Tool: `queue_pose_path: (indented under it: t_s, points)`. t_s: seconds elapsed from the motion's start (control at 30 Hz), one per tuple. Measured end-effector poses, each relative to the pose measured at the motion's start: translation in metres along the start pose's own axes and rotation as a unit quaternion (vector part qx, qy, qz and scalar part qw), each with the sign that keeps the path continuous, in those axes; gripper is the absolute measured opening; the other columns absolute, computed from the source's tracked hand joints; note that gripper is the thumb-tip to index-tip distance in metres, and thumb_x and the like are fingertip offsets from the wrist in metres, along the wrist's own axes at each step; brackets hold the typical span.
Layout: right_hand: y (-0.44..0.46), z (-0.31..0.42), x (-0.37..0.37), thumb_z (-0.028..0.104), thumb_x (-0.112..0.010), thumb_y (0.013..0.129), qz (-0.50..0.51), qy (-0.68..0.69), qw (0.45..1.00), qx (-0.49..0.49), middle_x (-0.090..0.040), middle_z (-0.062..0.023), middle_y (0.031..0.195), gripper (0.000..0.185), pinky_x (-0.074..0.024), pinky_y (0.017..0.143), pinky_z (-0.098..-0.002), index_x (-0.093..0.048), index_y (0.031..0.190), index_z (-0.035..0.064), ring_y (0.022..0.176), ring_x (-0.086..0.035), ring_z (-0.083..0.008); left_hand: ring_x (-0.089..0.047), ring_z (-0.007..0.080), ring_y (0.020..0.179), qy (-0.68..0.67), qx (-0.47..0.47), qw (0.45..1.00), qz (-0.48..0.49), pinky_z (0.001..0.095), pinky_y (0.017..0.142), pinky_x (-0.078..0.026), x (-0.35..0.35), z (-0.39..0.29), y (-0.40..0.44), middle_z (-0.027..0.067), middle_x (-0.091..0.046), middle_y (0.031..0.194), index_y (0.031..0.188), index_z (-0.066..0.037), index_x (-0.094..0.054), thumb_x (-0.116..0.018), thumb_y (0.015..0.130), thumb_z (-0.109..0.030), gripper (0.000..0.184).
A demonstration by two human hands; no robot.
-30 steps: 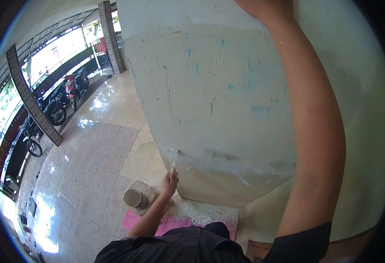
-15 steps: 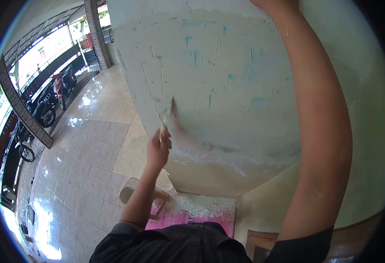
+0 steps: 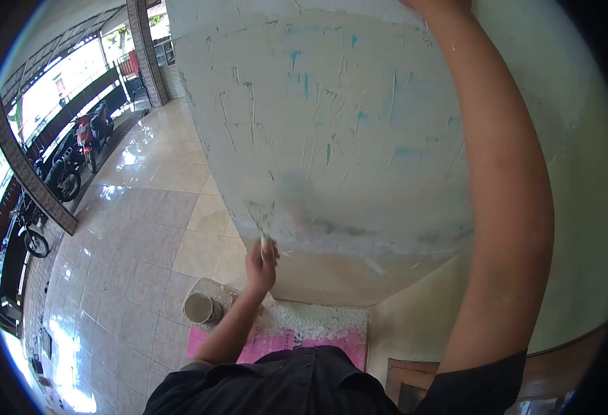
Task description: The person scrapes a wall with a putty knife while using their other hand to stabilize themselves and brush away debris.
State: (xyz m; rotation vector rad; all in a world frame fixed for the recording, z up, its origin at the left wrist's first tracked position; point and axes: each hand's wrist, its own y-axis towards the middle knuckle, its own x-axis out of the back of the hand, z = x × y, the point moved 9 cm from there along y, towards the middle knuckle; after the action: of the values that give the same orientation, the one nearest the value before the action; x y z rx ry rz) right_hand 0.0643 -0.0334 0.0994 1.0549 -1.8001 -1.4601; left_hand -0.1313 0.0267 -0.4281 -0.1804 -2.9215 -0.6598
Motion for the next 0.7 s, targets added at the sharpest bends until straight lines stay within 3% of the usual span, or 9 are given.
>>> queue_pose_path:
  t_s: [0.07, 0.13, 0.27, 0.33, 0.4, 0.53, 0.6, 0.7]
  points:
    - [0.0, 0.0, -0.001, 0.049, -0.041, 0.098, 0.016, 0.002, 1.0, -0.001, -0.025, -0.012, 0.154, 0.059, -0.0135, 0.117, -0.0513, -0.033, 0.145, 0.015, 0.143, -0.021, -0.0309, -0.062, 0.0239, 0.06, -0.005, -0.024, 1.0, -0.002, 0.0356, 0.059, -0.047, 0.007, -0.043, 0.032, 0.0087, -0.061, 0.065, 0.097, -0.003, -0.059, -0.042, 0.101, -0.035, 0.037]
    - [-0.001, -0.001, -0.001, 0.049, -0.041, 0.098, 0.004, 0.008, 1.0, 0.003, -0.025, -0.0119, 0.154, 0.058, -0.0136, 0.117, -0.0514, -0.033, 0.145, 0.0154, 0.143, -0.021, -0.031, -0.063, 0.028, 0.06, 0.009, 0.034, 0.998, 0.048, 0.0369, 0.059, -0.047, 0.0, -0.048, 0.049, 0.0108, -0.063, 0.066, 0.095, -0.003, -0.059, -0.042, 0.101, -0.035, 0.037]
    - [-0.001, -0.002, -0.002, 0.049, -0.041, 0.098, 0.009, 0.012, 1.0, -0.001, -0.026, -0.0119, 0.154, 0.058, -0.0138, 0.117, -0.0522, -0.033, 0.145, 0.0161, 0.143, -0.022, -0.0313, -0.065, 0.0335, 0.067, 0.105, 0.038, 0.99, 0.088, 0.042, 0.061, -0.048, -0.028, 0.055, 0.018, 0.014, -0.063, 0.068, 0.093, -0.004, -0.058, -0.042, 0.1, -0.038, 0.039]
    - [-0.001, -0.003, -0.003, 0.05, -0.041, 0.098, 0.004, 0.01, 1.0, 0.001, -0.026, -0.0121, 0.154, 0.059, -0.0137, 0.117, -0.0523, -0.033, 0.145, 0.0161, 0.143, -0.022, -0.0315, -0.066, 0.0325, 0.07, 0.13, 0.109, 0.979, 0.116, 0.0437, 0.064, -0.049, -0.039, 0.119, -0.028, 0.0136, -0.064, 0.069, 0.094, -0.004, -0.058, -0.041, 0.1, -0.04, 0.041]
    - [-0.002, -0.004, -0.004, 0.05, -0.04, 0.098, 0.002, 0.009, 1.0, 0.004, -0.026, -0.0124, 0.153, 0.059, -0.0136, 0.117, -0.0524, -0.033, 0.146, 0.0161, 0.143, -0.022, -0.0316, -0.066, 0.0313, 0.072, 0.068, 0.202, 0.968, 0.132, 0.0429, 0.065, -0.049, -0.046, 0.161, -0.076, 0.0131, -0.064, 0.07, 0.095, -0.005, -0.059, -0.04, 0.1, -0.042, 0.042]
    - [0.0, -0.004, -0.007, 0.052, -0.04, 0.097, -0.013, -0.002, 1.0, 0.006, -0.026, -0.0127, 0.154, 0.06, -0.0139, 0.117, -0.0524, -0.034, 0.145, 0.0158, 0.143, -0.022, -0.0321, -0.066, 0.0306, 0.071, 0.075, 0.212, 0.969, 0.105, 0.0413, 0.064, -0.049, -0.039, 0.132, -0.105, 0.0127, -0.065, 0.071, 0.096, -0.004, -0.06, -0.041, 0.1, -0.039, 0.04]
    - [-0.001, -0.004, -0.007, 0.052, -0.04, 0.097, -0.017, -0.015, 1.0, 0.006, -0.025, -0.0128, 0.154, 0.06, -0.0141, 0.117, -0.0523, -0.034, 0.145, 0.0156, 0.143, -0.022, -0.0323, -0.066, 0.0297, 0.069, 0.043, 0.087, 0.993, 0.072, 0.0396, 0.063, -0.049, -0.034, 0.076, -0.07, 0.0128, -0.064, 0.071, 0.096, -0.003, -0.06, -0.043, 0.1, -0.035, 0.036]
    - [-0.001, -0.005, -0.011, 0.052, -0.04, 0.098, 0.031, 0.018, 0.999, 0.001, -0.025, -0.0127, 0.154, 0.06, -0.0139, 0.117, -0.052, -0.034, 0.145, 0.0155, 0.143, -0.021, -0.0323, -0.065, 0.0283, 0.066, 0.014, 0.012, 0.999, 0.039, 0.037, 0.06, -0.048, -0.018, -0.004, 0.004, 0.0126, -0.063, 0.069, 0.095, -0.002, -0.06, -0.045, 0.1, -0.03, 0.033]
